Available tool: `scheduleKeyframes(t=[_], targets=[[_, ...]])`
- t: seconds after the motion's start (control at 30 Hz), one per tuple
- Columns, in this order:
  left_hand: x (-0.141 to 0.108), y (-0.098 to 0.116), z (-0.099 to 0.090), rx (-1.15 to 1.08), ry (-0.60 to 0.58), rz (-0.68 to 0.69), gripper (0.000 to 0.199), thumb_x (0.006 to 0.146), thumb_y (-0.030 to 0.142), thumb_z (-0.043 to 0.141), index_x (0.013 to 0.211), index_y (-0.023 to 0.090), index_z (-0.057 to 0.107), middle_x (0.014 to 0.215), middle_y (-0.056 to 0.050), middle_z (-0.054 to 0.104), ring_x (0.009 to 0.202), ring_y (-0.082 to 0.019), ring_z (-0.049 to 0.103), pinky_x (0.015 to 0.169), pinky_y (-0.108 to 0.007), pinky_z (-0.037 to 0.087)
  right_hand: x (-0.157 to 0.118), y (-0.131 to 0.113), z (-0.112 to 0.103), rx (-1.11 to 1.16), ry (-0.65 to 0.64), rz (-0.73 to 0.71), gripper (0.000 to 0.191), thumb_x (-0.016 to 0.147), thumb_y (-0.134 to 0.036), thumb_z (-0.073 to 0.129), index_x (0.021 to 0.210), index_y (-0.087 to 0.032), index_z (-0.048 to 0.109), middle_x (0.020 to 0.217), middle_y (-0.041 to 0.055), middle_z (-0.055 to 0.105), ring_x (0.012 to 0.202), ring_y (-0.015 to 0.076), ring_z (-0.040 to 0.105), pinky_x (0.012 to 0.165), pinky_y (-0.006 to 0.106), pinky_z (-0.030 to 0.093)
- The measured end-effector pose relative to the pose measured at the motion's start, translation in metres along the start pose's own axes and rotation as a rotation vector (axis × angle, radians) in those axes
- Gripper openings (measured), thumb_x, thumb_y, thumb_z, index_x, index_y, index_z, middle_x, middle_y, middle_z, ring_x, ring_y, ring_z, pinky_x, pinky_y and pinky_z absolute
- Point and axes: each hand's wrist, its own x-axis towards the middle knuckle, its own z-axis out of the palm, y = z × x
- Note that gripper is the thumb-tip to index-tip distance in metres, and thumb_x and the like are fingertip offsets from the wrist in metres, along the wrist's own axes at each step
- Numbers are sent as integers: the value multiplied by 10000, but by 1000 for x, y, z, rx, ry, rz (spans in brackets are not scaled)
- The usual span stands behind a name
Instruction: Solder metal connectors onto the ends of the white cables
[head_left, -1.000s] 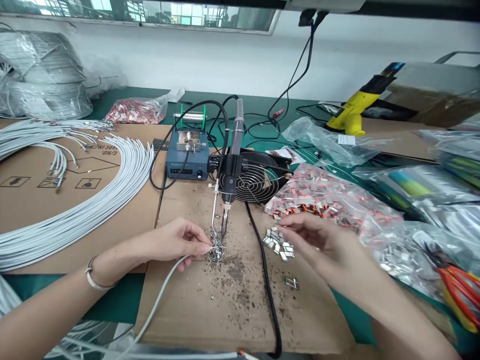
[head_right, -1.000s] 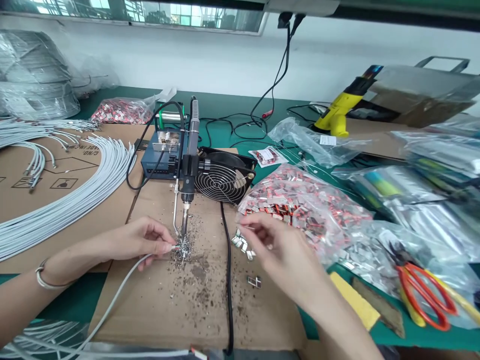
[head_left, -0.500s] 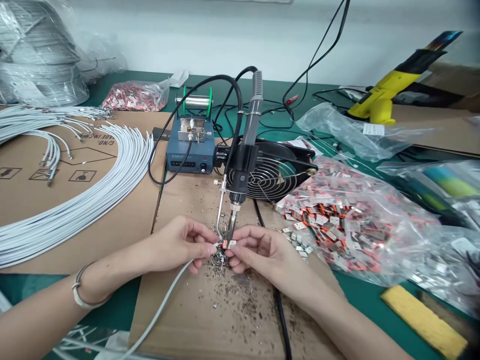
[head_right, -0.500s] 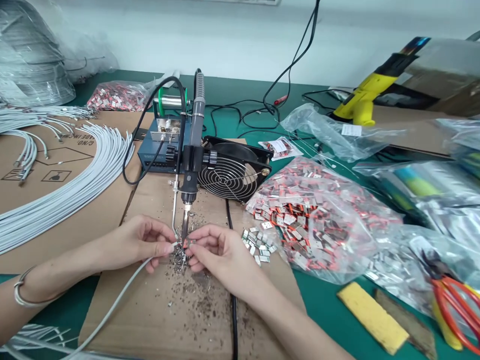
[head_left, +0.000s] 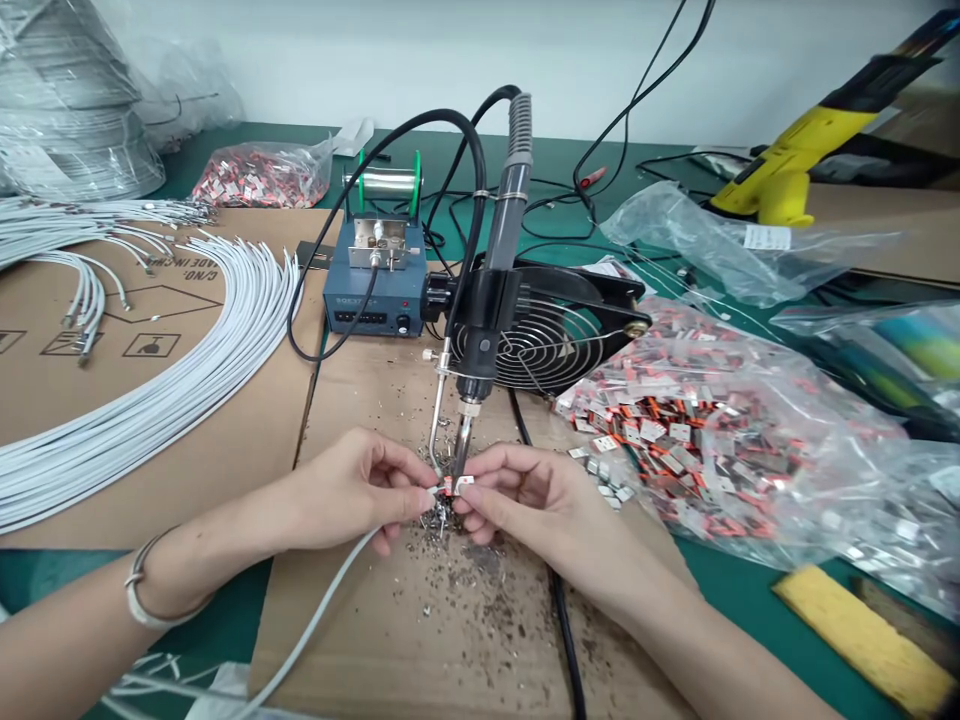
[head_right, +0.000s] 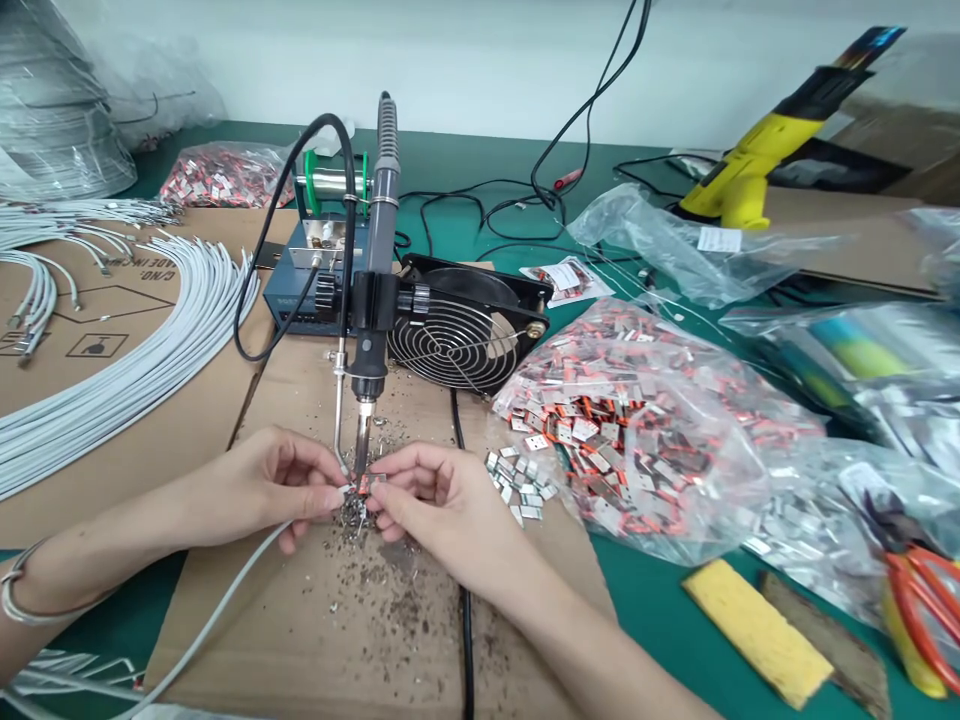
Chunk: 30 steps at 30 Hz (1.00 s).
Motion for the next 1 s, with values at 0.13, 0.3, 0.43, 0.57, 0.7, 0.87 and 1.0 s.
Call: scheduleKeyframes(t=[0.13, 0.3, 0.43, 0.57, 0.7, 0.87, 1.0], targets=[[-1, 0, 0, -5, 7, 4, 178, 730, 252, 614, 816, 98, 588, 540, 53, 475, 434, -55, 488, 404, -159, 467, 0, 0, -1, -11, 13, 20, 299, 600, -332, 783, 758, -130, 630, 636, 32, 662, 499, 73, 593, 474, 137, 503], [-1, -1, -2, -24, -25, 20, 200, 741, 276, 620, 829, 99, 587, 553, 53, 476, 454, -45, 480, 429, -159, 483, -1, -4, 1, -15, 15, 50, 345, 578, -344, 803, 763, -119, 619, 642, 42, 663, 490, 67, 582, 460, 127, 491], [-2, 1, -1, -41, -17, 1, 195, 744, 270, 620, 827, 98, 577, 551, 56, 477, 451, -41, 479, 427, -152, 479, -1, -4, 1, -19, -3, 47, 326, 598, -339, 796, 775, -125, 624, 649, 40, 666, 493, 64, 575, 457, 126, 485], [-3, 3, 1, -55, 3, -19, 183, 736, 253, 626, 811, 96, 570, 543, 60, 482, 452, -40, 481, 427, -148, 482, -2, -4, 0, -16, 0, 52, 312, 603, -337, 793, 772, -132, 632, 658, 42, 671, 478, 61, 561, 450, 135, 474], [-6, 4, 2, -86, -10, -14, 166, 731, 228, 633, 795, 90, 568, 536, 59, 491, 445, -38, 488, 432, -148, 487, -3, -6, -1, -4, -8, 61, 286, 611, -328, 791, 762, -135, 644, 652, 37, 677, 451, 40, 535, 444, 118, 452], [-5, 5, 1, -128, -18, -28, 157, 719, 208, 643, 786, 88, 566, 516, 61, 493, 432, -40, 488, 421, -149, 487, -4, -8, -2, 20, -57, 32, 198, 666, -275, 767, 764, -142, 660, 674, 42, 692, 473, 22, 540, 460, 80, 429], [-5, 5, -1, -145, -28, -34, 175, 711, 220, 654, 792, 89, 570, 530, 59, 501, 440, -41, 493, 420, -150, 493, -3, -6, -3, 13, -68, 16, 156, 692, -266, 752, 774, -161, 670, 687, 44, 699, 542, 38, 588, 479, 73, 422]])
